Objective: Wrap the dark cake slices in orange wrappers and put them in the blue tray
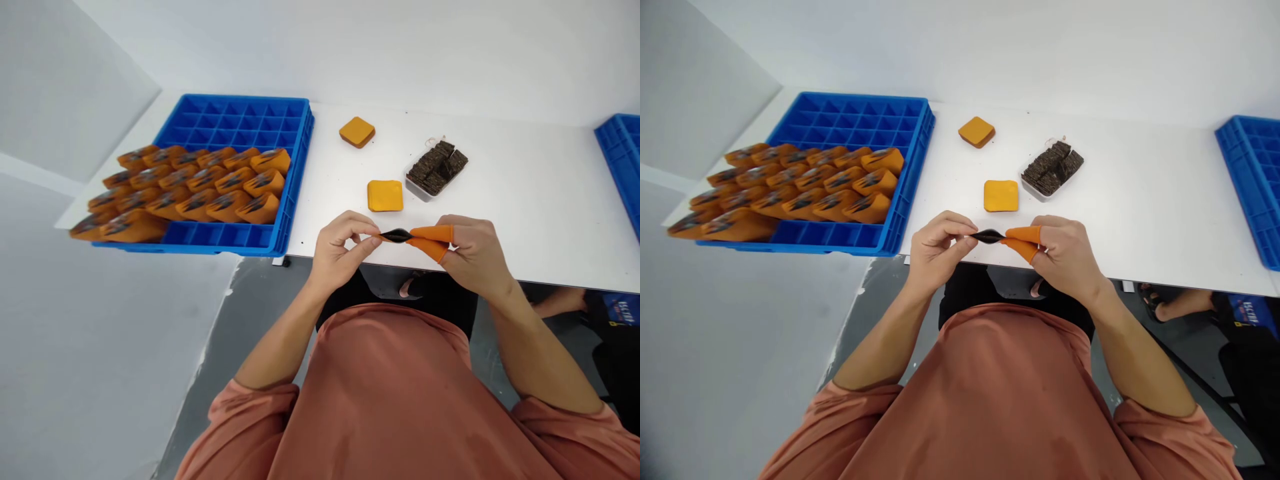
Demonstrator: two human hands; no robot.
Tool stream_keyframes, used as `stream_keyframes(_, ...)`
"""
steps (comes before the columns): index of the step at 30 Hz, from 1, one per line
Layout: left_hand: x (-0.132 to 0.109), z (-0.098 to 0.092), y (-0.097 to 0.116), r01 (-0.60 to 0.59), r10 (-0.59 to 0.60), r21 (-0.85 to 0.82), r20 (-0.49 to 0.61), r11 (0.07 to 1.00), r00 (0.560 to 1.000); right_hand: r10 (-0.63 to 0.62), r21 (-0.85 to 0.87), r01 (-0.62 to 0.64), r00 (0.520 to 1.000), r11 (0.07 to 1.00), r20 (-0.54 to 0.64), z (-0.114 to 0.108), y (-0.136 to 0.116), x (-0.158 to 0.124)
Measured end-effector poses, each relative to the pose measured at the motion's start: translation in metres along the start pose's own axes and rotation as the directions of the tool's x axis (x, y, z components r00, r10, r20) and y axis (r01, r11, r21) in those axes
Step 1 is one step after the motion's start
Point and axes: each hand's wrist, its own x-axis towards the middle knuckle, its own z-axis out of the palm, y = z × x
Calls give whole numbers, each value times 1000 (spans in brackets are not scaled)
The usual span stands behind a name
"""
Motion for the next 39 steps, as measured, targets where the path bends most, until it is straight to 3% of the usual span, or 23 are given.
stream_keyframes(4, 1, -8, 10, -83, 65, 138, 130, 987, 989, -75, -52, 78, 996, 996, 57, 4, -3, -1)
stream_keyframes(8, -5, -31, 18, -121, 97, 243, 110, 962, 989, -124, -67, 127, 991, 990, 38, 7, -5, -5)
stream_keyframes(10, -10, -58, 19, -63, 51, 339, 44, 939, 998, -134, -65, 134, 991, 989, -6, 6, -1, -9)
stream_keyframes(13, -23, -121, 20, 88, 6, 541, -170, 837, 986, -53, -62, 53, 999, 997, 12, 1, 9, -15)
stream_keyframes(15, -32, -171, 20, 251, 1, 639, -367, 727, 930, 30, -53, -26, 996, 998, 80, -3, 15, -20)
stream_keyframes(19, -45, -257, 13, 630, -115, 650, -652, 425, 750, 167, -66, -160, 980, 985, 107, -6, 19, -30)
stream_keyframes(21, -46, -281, 4, 720, -183, 616, -705, 320, 685, 206, -77, -200, 975, 977, 84, -6, 18, -33)
stream_keyframes(23, -45, -293, -4, 751, -232, 597, -717, 282, 657, 220, -82, -214, 974, 973, 61, -7, 16, -35)
stream_keyframes(30, -44, -305, -16, 743, -253, 571, -706, 348, 661, 228, -109, -222, 973, 969, 42, -13, 24, -40)
stream_keyframes(32, -46, -316, -13, 758, -234, 511, -743, 406, 626, 224, -110, -222, 975, 969, 1, -12, 31, -45)
stream_keyframes(36, -53, -349, -1, 732, -74, 380, -860, 566, 504, 193, -114, -188, 981, 975, 30, -10, 44, -54)
stream_keyframes(39, -58, -367, 7, 711, -12, 357, -890, 605, 457, 260, -117, -255, 965, 960, 31, -7, 47, -56)
